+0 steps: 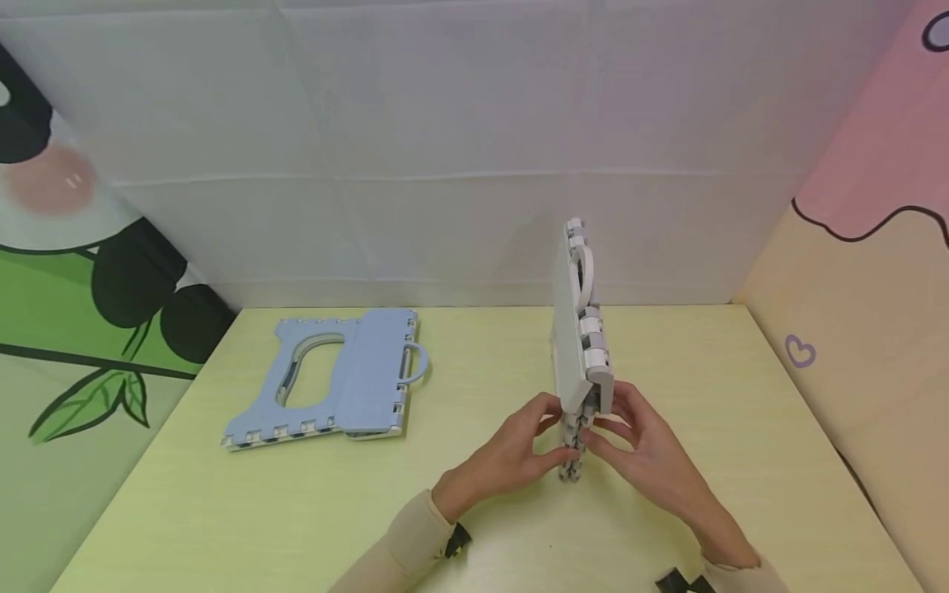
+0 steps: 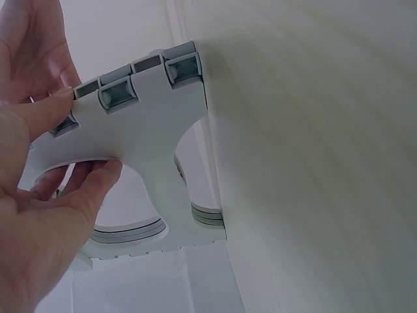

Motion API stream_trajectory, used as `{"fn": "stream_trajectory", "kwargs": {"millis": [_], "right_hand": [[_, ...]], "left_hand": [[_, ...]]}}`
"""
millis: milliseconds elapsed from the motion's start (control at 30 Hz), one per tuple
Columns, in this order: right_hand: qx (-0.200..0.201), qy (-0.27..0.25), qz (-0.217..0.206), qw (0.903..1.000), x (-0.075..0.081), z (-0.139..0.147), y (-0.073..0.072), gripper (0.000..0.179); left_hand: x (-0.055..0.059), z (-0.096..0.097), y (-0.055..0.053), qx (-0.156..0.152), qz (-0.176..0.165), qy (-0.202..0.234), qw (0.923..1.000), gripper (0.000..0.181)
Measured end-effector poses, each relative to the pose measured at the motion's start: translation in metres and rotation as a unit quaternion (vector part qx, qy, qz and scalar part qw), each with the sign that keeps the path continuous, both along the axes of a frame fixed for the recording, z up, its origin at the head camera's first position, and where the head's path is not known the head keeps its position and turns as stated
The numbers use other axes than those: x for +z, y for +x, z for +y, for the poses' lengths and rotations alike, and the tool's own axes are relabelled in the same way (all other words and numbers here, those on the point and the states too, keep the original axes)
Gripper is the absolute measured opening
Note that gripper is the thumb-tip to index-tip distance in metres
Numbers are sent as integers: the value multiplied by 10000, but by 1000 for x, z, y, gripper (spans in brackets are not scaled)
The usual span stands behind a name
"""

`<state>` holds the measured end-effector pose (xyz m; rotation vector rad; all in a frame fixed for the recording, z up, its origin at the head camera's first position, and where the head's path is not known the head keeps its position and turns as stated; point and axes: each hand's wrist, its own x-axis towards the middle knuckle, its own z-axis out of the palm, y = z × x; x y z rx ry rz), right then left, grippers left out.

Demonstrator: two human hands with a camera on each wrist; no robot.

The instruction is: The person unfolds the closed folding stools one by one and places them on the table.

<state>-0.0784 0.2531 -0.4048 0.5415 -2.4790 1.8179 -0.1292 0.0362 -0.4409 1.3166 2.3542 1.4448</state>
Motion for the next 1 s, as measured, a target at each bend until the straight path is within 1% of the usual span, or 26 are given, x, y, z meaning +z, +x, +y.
{"fn": "stream_trajectory", "kwargs": {"millis": [167, 267, 533, 700, 800, 933, 1000], "right_hand": [[-4, 119, -25, 9999, -2, 0, -1, 78], [30, 122, 11, 9999, -5, 1, -2, 77], [239, -70, 108, 9996, -14, 2, -7, 77], [239, -103, 125, 9996, -20, 3, -8, 77], [218, -95, 175, 9996, -22, 3, -8, 78], [201, -79, 268, 9994, -24, 4, -8, 78], [193, -37, 323, 9993, -25, 5, -8, 77]], "left_hand": [[0, 0, 1, 57, 163, -46, 9998, 54], [0, -1, 2, 88, 143, -19, 9999, 54], [-2, 0, 2, 130, 96, 55, 9999, 53], [-3, 0, 1, 111, 175, 110, 9997, 53], [-2, 1, 1, 87, 125, 126, 9998, 52], [0, 1, 2, 41, -69, 148, 9999, 52], [0, 0, 2, 56, -58, 116, 9999, 52]]}}
